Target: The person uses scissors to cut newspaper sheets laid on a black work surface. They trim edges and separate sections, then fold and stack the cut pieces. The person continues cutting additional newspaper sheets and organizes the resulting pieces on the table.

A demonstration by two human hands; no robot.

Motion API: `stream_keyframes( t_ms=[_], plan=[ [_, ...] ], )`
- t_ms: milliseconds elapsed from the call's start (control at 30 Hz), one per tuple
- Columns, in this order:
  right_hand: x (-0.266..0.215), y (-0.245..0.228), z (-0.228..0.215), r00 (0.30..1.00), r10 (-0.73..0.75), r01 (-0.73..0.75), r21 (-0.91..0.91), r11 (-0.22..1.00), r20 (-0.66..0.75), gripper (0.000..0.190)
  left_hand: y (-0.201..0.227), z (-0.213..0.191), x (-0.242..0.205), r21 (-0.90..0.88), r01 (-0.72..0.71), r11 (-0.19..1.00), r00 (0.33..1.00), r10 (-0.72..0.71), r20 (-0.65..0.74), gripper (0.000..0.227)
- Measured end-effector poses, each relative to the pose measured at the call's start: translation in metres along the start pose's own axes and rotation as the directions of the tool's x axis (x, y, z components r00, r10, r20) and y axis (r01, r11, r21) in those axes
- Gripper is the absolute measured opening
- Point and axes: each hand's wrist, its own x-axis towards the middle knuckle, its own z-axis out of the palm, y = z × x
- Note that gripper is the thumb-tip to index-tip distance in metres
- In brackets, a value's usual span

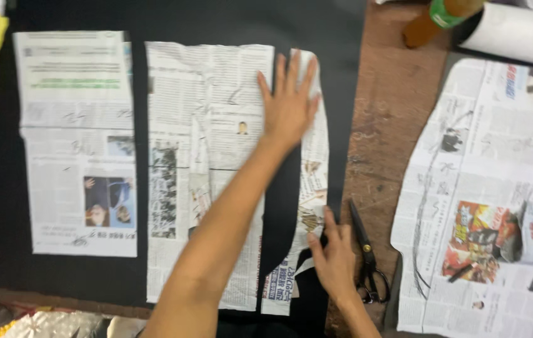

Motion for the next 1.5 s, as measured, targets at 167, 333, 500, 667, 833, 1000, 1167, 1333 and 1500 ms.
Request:
stream_keyframes(
  t_ms=[167,333,500,667,833,1000,1167,1333,1500],
  plan=[
    [0.023,-0.019,-0.021,0.976,-0.128,0.133,0.017,0.991,-0.175,0.056,0.049,-0.026,-0.141,-0.21,0.014,0.978,1.0,-0.011,0.015,0.059],
    [0.064,-0.026,-0.012,0.916,-0.312,0.282,-0.15,0.948,-0.252,0.066,0.018,-0.06,-0.271,-0.271,0.136,0.953,0.986,-0.156,-0.053,0.042],
    [0.086,-0.032,0.002,0.939,-0.224,0.184,-0.169,0.968,-0.26,0.066,-0.07,-0.09,-0.278,-0.136,0.607,0.783,0.781,-0.619,-0.08,0.066],
    [0.084,-0.018,0.008,0.902,-0.302,0.271,-0.14,0.952,-0.309,0.065,-0.08,-0.084,-0.262,-0.129,0.713,0.689,0.7,-0.71,0.073,0.087],
    [0.102,0.002,0.01,0.981,-0.127,0.17,0.322,0.931,-0.149,0.065,-0.082,-0.073,-0.262,-0.246,0.693,0.678,0.712,-0.696,0.09,0.1],
    [0.076,0.014,0.01,0.968,-0.124,-0.071,0.712,0.698,0.218,0.034,-0.08,-0.072,-0.281,-0.448,0.617,0.647,0.749,-0.658,0.081,0.1],
    [0.04,-0.001,0.012,0.912,-0.104,-0.284,0.793,0.539,0.397,0.035,-0.06,-0.091,-0.283,-0.888,0.449,0.095,0.814,-0.454,0.363,0.082],
    [-0.006,-0.018,0.019,0.815,-0.224,-0.478,0.838,0.262,0.535,0.041,-0.003,-0.121,-0.303,-0.864,0.485,-0.133,0.835,-0.225,0.503,0.065],
    [-0.027,-0.032,0.018,0.808,-0.256,-0.431,0.829,0.356,0.531,0.042,0.036,-0.135,-0.323,-0.829,0.559,-0.011,0.802,-0.244,0.545,0.092]
  ],
)
